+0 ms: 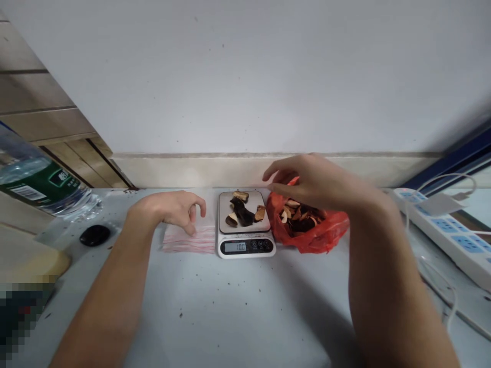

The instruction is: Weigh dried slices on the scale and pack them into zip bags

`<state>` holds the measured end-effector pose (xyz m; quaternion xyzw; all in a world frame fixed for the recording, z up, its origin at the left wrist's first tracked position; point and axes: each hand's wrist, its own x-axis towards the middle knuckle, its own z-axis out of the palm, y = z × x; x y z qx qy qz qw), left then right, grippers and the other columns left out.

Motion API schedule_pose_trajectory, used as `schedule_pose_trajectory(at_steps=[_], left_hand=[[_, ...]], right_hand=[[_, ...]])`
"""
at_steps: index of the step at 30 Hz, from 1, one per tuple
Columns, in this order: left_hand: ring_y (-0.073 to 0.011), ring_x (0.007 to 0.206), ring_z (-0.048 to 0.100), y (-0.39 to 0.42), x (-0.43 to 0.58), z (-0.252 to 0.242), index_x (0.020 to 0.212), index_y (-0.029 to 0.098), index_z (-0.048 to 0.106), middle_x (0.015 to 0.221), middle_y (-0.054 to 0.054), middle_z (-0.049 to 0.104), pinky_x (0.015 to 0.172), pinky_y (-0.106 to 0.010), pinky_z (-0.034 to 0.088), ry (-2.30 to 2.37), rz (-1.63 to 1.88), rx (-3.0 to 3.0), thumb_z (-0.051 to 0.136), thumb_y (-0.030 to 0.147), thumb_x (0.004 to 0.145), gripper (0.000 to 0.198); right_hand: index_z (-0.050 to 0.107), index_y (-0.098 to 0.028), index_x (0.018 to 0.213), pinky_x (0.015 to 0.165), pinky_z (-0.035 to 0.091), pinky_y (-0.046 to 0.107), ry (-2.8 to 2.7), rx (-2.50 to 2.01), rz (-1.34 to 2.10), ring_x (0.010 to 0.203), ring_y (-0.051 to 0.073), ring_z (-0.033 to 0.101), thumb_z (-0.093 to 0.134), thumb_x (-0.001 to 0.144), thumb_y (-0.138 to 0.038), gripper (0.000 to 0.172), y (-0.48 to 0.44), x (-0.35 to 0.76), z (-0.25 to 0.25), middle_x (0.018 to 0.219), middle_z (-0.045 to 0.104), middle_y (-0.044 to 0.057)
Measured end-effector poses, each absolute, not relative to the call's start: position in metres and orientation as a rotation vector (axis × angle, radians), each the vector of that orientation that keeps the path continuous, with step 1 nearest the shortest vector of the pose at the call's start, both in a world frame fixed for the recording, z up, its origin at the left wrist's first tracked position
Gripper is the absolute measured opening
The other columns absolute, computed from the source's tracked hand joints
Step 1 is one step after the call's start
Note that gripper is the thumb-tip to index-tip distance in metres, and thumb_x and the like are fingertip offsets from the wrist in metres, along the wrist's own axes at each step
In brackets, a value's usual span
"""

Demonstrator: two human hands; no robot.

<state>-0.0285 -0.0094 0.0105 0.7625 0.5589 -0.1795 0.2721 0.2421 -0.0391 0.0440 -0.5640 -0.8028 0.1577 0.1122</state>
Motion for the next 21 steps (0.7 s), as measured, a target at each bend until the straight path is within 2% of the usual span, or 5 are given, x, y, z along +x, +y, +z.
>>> schedule_pose_trajectory(at_steps=[5, 8, 12, 17, 21], left_hand=[[-0.0218, 0.075, 0.069, -0.007, -0.030, 0.005, 0.090, 0.025, 0.064, 0.085, -0.001, 0.077, 0.059, -0.027, 0.044, 1.485, -0.486, 2.037, 0.054, 0.021, 0.052, 0.040], [-0.0213, 0.074, 0.068, -0.008, -0.034, 0.011, 0.090, 0.025, 0.064, 0.085, -0.001, 0.077, 0.059, -0.026, 0.044, 1.471, -0.426, 2.101, 0.053, 0.023, 0.058, 0.034], [-0.0217, 0.080, 0.069, -0.013, -0.041, 0.027, 0.094, 0.024, 0.061, 0.089, -0.003, 0.075, 0.069, -0.029, 0.051, 1.462, -0.064, 2.198, 0.054, 0.034, 0.071, 0.026], [-0.0215, 0.079, 0.071, -0.021, -0.033, 0.037, 0.093, 0.024, 0.057, 0.082, -0.002, 0.072, 0.071, -0.031, 0.056, 1.417, 0.455, 2.204, 0.061, 0.042, 0.072, 0.027], [-0.0186, 0.076, 0.069, -0.027, -0.020, 0.036, 0.082, 0.024, 0.055, 0.080, 0.000, 0.067, 0.068, -0.029, 0.058, 1.380, 0.837, 2.269, 0.065, 0.038, 0.073, 0.019]], right_hand=[[0.078, -0.022, 0.104, 0.068, 0.051, 0.026, -2.392, -1.597, 0.540, 0.081, 0.018, 0.073, 0.064, 0.091, -0.024, 0.019, -0.036, 0.238, 0.037, 0.095, 0.082, 0.004], [0.077, -0.021, 0.103, 0.066, 0.051, 0.026, -2.383, -1.577, 0.550, 0.079, 0.018, 0.073, 0.064, 0.091, -0.020, 0.018, -0.035, 0.238, 0.034, 0.094, 0.082, 0.004], [0.075, -0.020, 0.106, 0.064, 0.050, 0.025, -2.304, -1.467, 0.594, 0.071, 0.016, 0.072, 0.061, 0.093, -0.016, 0.020, -0.035, 0.229, 0.031, 0.086, 0.080, 0.001], [0.069, -0.023, 0.125, 0.067, 0.047, 0.026, -2.361, -1.124, 0.756, 0.067, 0.013, 0.066, 0.053, 0.100, -0.017, 0.030, -0.034, 0.204, 0.019, 0.090, 0.078, 0.000], [0.072, -0.019, 0.096, 0.068, 0.043, 0.028, -2.392, -1.084, 0.794, 0.065, 0.015, 0.060, 0.052, 0.105, -0.033, 0.026, -0.031, 0.185, 0.006, 0.070, 0.069, -0.001]])
